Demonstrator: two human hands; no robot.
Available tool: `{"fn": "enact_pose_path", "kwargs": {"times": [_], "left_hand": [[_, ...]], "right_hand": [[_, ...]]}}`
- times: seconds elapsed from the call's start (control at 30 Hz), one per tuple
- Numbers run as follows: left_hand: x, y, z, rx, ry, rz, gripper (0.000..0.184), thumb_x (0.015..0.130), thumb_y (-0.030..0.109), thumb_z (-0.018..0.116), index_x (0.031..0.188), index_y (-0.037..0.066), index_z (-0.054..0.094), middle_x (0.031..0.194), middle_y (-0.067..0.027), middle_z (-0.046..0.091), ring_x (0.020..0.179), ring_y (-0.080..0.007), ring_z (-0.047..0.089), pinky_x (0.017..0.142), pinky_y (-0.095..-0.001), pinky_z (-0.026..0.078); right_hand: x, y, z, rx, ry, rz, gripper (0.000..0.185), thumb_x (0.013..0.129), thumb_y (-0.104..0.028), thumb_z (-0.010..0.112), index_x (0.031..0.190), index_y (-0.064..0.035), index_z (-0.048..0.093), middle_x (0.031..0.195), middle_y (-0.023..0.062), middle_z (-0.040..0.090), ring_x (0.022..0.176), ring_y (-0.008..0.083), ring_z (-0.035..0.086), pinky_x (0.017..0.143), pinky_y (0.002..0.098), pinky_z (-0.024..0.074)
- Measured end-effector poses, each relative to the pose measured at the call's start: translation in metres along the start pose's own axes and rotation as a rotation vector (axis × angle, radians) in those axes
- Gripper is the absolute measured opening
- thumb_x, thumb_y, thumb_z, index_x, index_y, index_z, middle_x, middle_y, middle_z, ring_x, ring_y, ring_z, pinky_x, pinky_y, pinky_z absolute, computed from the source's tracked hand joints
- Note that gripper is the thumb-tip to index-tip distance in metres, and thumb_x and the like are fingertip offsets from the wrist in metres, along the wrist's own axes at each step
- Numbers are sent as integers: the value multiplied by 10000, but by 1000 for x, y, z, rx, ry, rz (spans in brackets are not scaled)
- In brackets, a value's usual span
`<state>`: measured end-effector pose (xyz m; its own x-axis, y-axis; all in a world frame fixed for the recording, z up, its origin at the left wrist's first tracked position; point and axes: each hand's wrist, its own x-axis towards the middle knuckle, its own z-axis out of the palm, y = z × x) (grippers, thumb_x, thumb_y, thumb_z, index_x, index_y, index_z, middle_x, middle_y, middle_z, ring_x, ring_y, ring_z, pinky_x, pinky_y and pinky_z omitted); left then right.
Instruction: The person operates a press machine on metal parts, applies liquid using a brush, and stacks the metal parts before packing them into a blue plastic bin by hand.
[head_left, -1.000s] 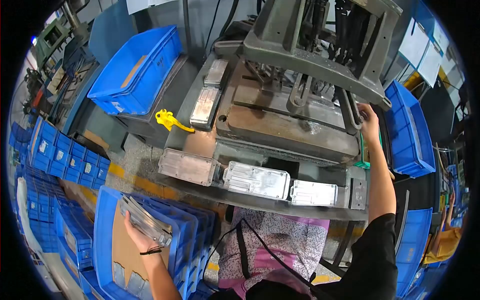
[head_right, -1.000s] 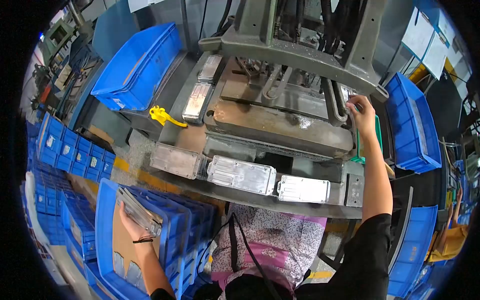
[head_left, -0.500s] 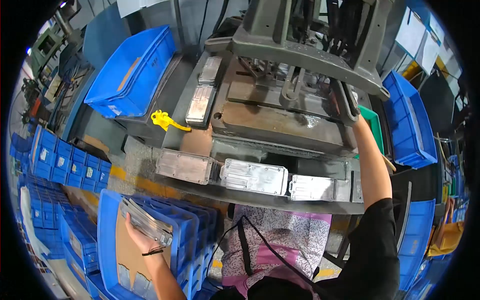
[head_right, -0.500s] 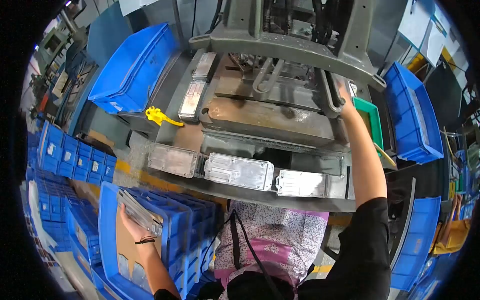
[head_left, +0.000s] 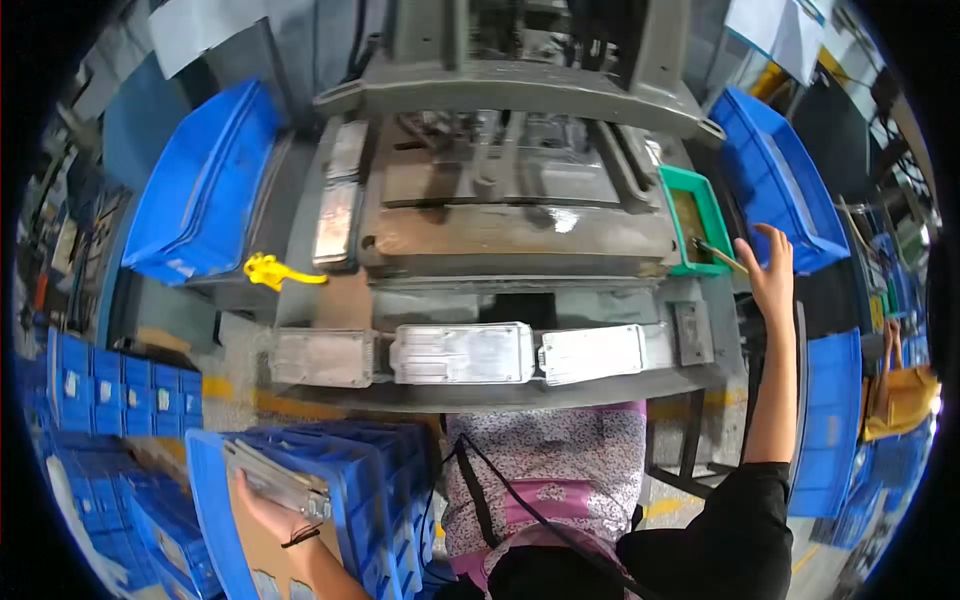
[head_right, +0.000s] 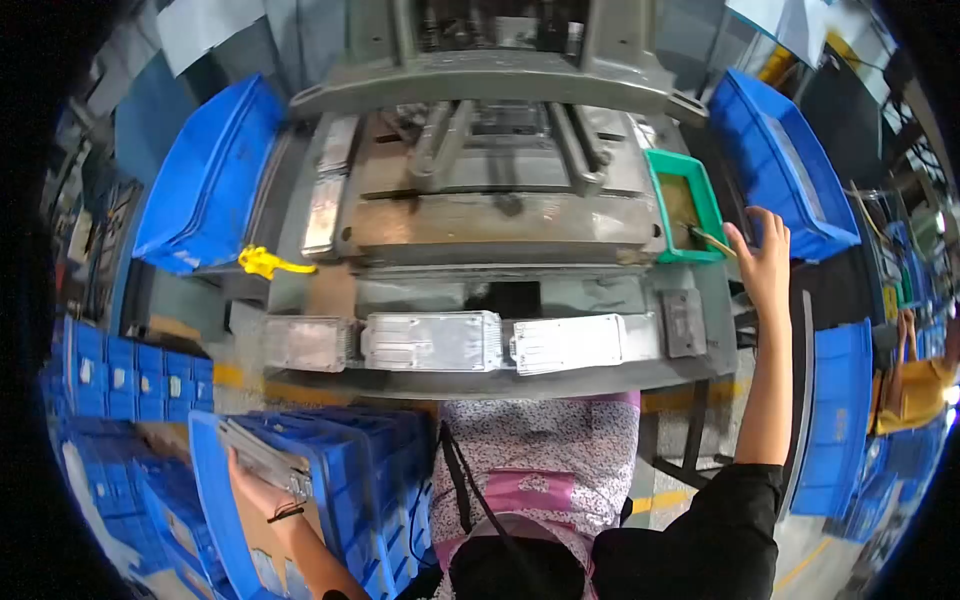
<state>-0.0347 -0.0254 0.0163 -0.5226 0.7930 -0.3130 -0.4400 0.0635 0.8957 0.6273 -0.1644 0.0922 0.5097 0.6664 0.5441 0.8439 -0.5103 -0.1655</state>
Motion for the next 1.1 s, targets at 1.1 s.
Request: {"fn": "enact_pose_path", "kwargs": {"times": [1.1], "left_hand": [[31, -6, -30, 50, -97, -19, 616, 904, 411, 552, 1375, 25, 459, 1413, -103, 465, 1250, -255, 460, 1057, -369, 333]], "right_hand": [[-73, -207, -157, 2364, -241, -301, 289, 957, -329, 547, 900, -59, 461, 692, 64, 481, 552, 232, 516, 524, 340, 484]]}}
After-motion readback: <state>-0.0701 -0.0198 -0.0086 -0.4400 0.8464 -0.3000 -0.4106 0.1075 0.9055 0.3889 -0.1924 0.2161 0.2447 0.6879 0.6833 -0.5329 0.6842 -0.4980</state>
